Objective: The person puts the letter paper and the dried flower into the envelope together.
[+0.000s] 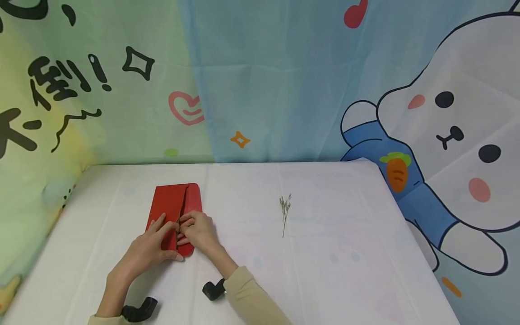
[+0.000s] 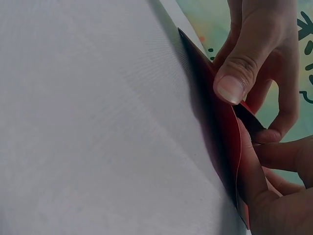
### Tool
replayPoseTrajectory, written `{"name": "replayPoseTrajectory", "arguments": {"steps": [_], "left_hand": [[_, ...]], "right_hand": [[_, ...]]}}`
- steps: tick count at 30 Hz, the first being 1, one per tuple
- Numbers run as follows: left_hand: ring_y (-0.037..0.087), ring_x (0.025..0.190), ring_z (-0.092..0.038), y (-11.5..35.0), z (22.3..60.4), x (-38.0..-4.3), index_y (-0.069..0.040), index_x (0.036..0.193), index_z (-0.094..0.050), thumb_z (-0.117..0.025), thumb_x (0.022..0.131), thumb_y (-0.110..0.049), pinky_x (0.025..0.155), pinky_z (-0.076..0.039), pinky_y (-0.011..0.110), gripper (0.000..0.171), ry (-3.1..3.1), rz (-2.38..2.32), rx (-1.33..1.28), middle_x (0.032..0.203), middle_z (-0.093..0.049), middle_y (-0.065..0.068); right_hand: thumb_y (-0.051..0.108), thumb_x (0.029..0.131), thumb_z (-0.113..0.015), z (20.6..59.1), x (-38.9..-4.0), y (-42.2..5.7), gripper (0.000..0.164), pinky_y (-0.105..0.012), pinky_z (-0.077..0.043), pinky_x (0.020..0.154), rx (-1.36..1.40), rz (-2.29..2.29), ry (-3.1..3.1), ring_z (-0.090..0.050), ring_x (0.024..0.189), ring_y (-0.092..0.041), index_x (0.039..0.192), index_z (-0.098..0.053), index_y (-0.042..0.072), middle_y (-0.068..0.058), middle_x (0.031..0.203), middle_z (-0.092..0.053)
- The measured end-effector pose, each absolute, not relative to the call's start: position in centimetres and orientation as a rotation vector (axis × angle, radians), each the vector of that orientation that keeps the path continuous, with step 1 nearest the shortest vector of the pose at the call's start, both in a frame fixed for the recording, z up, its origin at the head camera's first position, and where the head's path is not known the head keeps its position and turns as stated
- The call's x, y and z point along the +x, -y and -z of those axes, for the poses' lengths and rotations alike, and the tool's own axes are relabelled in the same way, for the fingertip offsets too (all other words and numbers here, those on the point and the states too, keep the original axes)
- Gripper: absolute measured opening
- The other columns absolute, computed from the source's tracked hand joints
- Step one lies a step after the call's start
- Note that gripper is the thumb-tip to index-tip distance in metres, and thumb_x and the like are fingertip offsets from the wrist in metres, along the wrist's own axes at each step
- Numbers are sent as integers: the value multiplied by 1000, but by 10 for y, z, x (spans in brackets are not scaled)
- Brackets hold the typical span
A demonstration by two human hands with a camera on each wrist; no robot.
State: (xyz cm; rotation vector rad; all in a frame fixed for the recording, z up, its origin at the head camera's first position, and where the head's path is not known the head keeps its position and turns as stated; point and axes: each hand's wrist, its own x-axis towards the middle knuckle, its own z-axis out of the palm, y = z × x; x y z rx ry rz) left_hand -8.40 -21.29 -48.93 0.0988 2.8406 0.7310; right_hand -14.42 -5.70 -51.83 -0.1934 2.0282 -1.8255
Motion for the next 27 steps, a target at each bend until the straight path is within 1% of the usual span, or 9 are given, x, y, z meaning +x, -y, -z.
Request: {"name": "replayPoseTrajectory", "arguments": {"steps": [3,8,11,21,27], "left_hand": [[64,145,-25,213,490,-85,-20,134,-59,-93,72,-41,96,-41,80,74,-2840,-726,96,163,-28,34],[63,146,-25,212,490,-85,-19,136,-58,-93,71,-42,97,-41,81,77,-2838,-716,91,163,-27,33],[64,146,-25,212,490,-84,-19,136,-58,-93,71,-42,98,-40,81,77,-2839,-718,91,163,-28,33],[65,145,-25,211,487,-84,-20,134,-58,-93,71,-45,96,-39,82,77,-2831,-733,101,163,-28,33],[65,144,-27,211,488,-84,-21,131,-59,-93,71,-44,94,-42,81,73,-2840,-726,107,162,-29,34]], "right_hand": [[-10,92,-65,518,-144,57,18,-37,-63,60,-184,1837,-2011,-78,74,-32,110,-68,-9,-21,92,-77],[-8,94,-62,519,-144,56,18,-33,-63,63,-196,1809,-2017,-77,75,-25,111,-69,-9,-19,96,-77],[-8,95,-62,519,-143,56,18,-32,-64,64,-207,1800,-2028,-77,75,-23,112,-69,-9,-18,97,-77],[-7,96,-62,521,-142,50,16,-33,-64,69,-198,1844,-1996,-78,76,-26,109,-71,-7,-17,96,-77],[-7,95,-62,520,-141,43,16,-32,-64,68,-188,1880,-1988,-79,75,-26,108,-71,-7,-16,94,-78]]}}
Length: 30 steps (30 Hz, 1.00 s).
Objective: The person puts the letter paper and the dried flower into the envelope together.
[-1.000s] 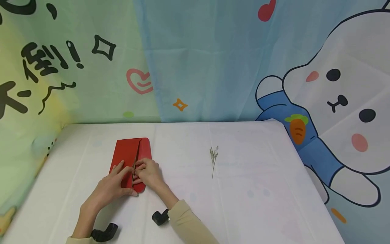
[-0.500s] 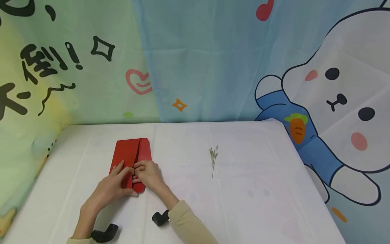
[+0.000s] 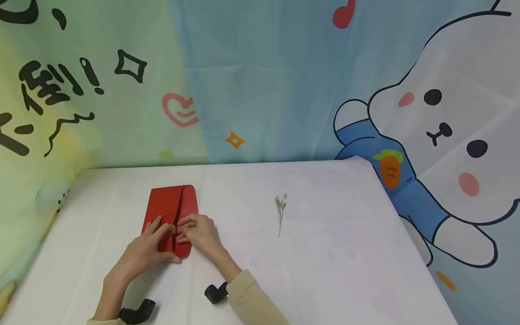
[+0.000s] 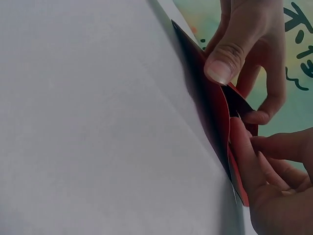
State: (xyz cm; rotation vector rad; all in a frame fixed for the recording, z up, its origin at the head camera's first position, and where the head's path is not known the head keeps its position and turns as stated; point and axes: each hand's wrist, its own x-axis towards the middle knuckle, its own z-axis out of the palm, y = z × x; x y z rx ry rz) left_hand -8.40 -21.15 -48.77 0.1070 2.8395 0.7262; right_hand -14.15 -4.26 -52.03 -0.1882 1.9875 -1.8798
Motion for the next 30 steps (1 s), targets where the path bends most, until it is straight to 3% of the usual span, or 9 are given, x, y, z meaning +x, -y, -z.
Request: {"name": "replayPoseTrajectory", "arguments": {"steps": [11,21,30], "left_hand": [[65,144,-26,210,487,-83,-23,128,-59,-93,71,-44,95,-40,82,69,-2828,-732,84,162,-30,34],[66,143,-27,211,487,-82,-23,129,-60,-93,71,-42,95,-40,82,69,-2840,-733,88,161,-31,34],[66,143,-28,210,487,-83,-23,130,-60,-93,72,-42,97,-40,81,69,-2827,-755,87,161,-31,34]], "right_hand": [[-1,94,-68,518,-141,24,14,-33,-64,65,-199,1865,-2075,-76,72,-30,106,-73,-6,-20,90,-77],[5,92,-72,507,-135,9,12,-20,-52,57,-253,1808,-2266,-64,63,-15,103,-76,1,-10,85,-75],[14,90,-75,499,-133,-8,11,-20,-49,67,-239,1672,-2481,-60,68,-4,100,-77,8,-1,84,-71]]}}
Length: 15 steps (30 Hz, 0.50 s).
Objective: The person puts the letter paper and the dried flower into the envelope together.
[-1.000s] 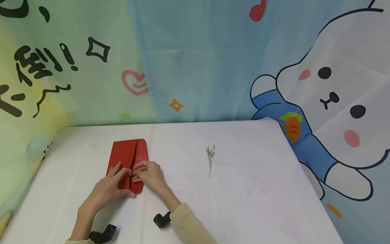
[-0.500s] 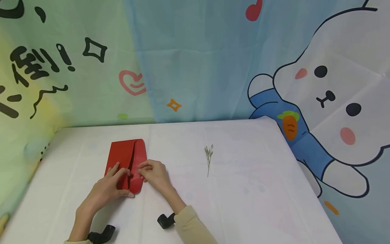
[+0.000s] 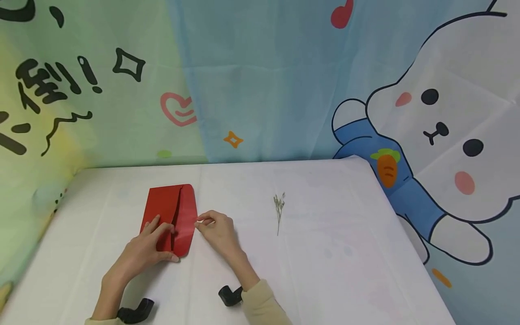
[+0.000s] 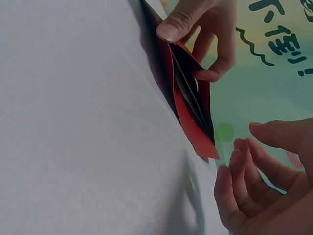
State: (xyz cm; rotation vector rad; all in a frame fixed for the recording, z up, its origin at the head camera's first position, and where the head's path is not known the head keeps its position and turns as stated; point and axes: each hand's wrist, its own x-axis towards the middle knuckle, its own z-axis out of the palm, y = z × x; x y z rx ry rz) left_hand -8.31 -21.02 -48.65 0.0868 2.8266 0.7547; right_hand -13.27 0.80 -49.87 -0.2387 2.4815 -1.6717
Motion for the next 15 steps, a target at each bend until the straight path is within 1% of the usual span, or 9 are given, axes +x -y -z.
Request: {"name": "replayPoseTrajectory", "arguments": {"steps": [3,10,15], "left_hand": [[66,144,-27,210,486,-83,-23,130,-59,-93,72,-42,98,-40,81,70,-2831,-750,78,161,-31,33],[66,145,-25,209,489,-84,-23,131,-59,-93,71,-41,99,-40,81,71,-2832,-745,75,161,-30,34],[65,145,-26,210,489,-83,-23,131,-59,-93,71,-41,99,-38,82,71,-2832,-739,73,161,-30,34]], "right_hand": [[15,90,-76,498,-132,-13,10,-21,-50,68,-216,1660,-2514,-62,68,-4,99,-77,10,-1,84,-71],[12,89,-77,497,-126,-23,11,-22,-52,67,-244,1575,-2633,-69,70,-11,98,-76,7,-3,82,-71],[13,89,-78,498,-120,-31,11,-24,-51,63,-230,1436,-2824,-67,69,-10,99,-76,9,0,80,-72]]}}
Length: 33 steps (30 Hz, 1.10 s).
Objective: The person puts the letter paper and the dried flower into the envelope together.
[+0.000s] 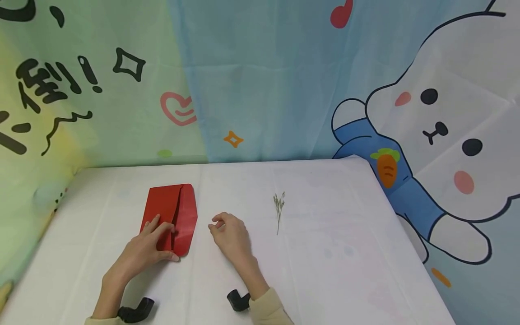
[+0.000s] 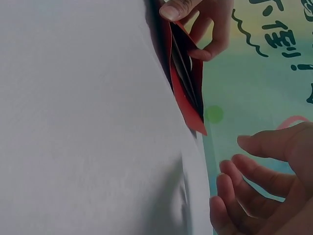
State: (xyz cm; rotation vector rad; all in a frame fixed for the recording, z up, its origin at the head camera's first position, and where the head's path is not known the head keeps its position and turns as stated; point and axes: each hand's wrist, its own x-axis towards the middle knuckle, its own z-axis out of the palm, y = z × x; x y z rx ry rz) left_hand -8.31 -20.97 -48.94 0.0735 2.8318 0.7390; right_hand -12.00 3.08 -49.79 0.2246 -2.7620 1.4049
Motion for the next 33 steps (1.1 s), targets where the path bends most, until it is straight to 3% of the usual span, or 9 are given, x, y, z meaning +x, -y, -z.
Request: {"name": "replayPoseTrajectory", "arguments": {"steps": [16,26,33], "left_hand": [[64,146,-24,210,487,-82,-23,133,-58,-93,72,-42,98,-41,80,72,-2817,-736,73,163,-29,33],[66,145,-24,209,486,-81,-22,133,-58,-93,73,-41,97,-41,81,72,-2811,-741,85,162,-28,34],[65,144,-26,208,485,-80,-22,132,-59,-93,73,-41,96,-42,80,71,-2820,-730,93,162,-29,34]], "right_hand": [[15,89,-78,502,-118,-62,12,-32,-52,62,14,-1173,2775,-67,71,-13,100,-76,10,0,83,-73],[8,87,-80,506,-118,-87,12,-33,-54,56,-66,-1087,2714,-70,71,-21,98,-75,5,-5,82,-73],[10,89,-78,505,-119,-102,15,-40,-54,59,-190,-1028,2748,-70,73,-25,103,-75,5,-6,85,-74]]}}
